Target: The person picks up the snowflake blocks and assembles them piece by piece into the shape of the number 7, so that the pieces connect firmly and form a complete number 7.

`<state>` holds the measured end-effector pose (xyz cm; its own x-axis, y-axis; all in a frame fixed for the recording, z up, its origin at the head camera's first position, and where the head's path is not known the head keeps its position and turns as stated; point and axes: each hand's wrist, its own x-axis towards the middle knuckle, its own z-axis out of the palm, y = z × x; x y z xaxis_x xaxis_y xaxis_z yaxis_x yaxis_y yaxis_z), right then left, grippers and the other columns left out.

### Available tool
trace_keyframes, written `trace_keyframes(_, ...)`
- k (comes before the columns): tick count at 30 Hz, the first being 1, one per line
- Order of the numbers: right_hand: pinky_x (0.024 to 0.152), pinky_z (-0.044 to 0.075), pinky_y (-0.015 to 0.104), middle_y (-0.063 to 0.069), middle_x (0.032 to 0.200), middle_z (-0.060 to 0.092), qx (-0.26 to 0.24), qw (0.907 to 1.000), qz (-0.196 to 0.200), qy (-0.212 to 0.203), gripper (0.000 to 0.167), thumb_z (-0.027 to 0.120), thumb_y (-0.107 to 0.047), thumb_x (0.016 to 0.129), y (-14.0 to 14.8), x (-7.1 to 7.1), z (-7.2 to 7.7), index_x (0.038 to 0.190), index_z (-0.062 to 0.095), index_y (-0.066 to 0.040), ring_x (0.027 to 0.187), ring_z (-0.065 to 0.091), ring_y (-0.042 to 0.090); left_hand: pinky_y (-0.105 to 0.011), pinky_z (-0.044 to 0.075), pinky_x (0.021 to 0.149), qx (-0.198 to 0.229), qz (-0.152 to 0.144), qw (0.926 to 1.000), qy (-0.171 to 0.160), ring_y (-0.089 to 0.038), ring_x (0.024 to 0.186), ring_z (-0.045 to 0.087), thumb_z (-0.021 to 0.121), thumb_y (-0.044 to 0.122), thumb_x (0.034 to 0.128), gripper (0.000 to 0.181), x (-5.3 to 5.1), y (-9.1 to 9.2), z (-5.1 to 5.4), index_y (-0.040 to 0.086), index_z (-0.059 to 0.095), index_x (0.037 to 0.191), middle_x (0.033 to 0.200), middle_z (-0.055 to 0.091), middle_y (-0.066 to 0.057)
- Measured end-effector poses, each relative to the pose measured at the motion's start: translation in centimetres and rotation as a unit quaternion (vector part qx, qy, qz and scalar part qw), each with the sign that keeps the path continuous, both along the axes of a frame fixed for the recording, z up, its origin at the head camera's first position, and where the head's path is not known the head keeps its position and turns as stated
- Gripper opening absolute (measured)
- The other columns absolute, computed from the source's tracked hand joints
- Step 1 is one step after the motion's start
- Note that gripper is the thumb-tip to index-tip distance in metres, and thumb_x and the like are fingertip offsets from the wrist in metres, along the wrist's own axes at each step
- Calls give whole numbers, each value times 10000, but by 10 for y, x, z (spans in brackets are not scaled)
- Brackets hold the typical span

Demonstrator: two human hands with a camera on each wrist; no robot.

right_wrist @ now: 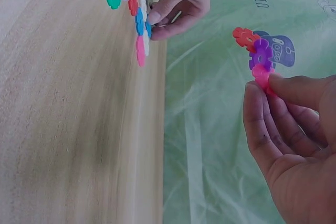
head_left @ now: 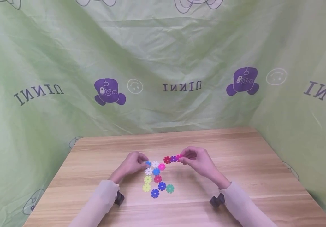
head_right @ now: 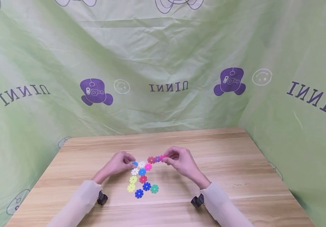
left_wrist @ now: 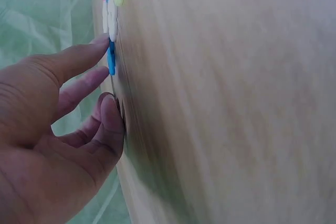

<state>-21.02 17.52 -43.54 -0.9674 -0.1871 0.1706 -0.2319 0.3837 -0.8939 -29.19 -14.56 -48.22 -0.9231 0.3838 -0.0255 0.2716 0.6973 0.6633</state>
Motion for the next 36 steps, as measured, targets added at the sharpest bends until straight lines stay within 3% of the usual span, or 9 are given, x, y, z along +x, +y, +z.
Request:
trace_keyframes(13, 788, 629, 199, 102, 992, 801, -100, 9999, 15, -111, 180, 820, -118, 904, 1, 2, -2, 1059, 748, -63, 906, 783, 292, -278, 539, 712, 97, 263, 9993, -232, -152, 781, 610, 889, 162, 815, 210, -2, 3, -4, 96, 781, 981, 886, 725, -17)
trace_keyframes(21, 802, 634, 216, 43, 988, 804, 29, 9999, -48, -156, 181, 841, -136, 892, -3, 2, -3, 1051, 757, -115, 878, 781, 196, -276, 547, 733, 66, 376, 9988, -312, -157, 788, 621, 900, 158, 800, 225, -2, 2, -1, 85, 761, 961, 887, 724, -22)
trace_keyframes(26, 794, 626, 197, 55, 992, 803, 5, 9998, -21, -191, 180, 835, -133, 897, -2, 2, -5, 1055, 755, -104, 889, 783, 220, -269, 565, 713, 499, 579, 9961, -440, -154, 769, 657, 869, 98, 827, 181, 0, 3, -1, 60, 733, 941, 850, 739, -32)
trace_keyframes(31, 785, 619, 180, 85, 989, 802, -54, 9999, 23, -129, 179, 824, -126, 904, -2, 1, -5, 1058, 749, -76, 905, 785, 287, -301, 626, 707, 1521, 840, 9791, -1057, -164, 745, 734, 825, 105, 882, 240, 10, 11, 4, -2, 750, 1082, 877, 806, -96)
trace_keyframes(36, 786, 617, 184, 74, 987, 801, 10, 9999, 41, -112, 177, 827, -133, 901, -2, 0, -4, 1053, 751, -83, 874, 775, 192, -307, 641, 747, 2160, 634, 9577, -1794, -160, 780, 749, 814, 151, 907, 288, 22, 21, 15, -7, 763, 1143, 942, 820, -122)
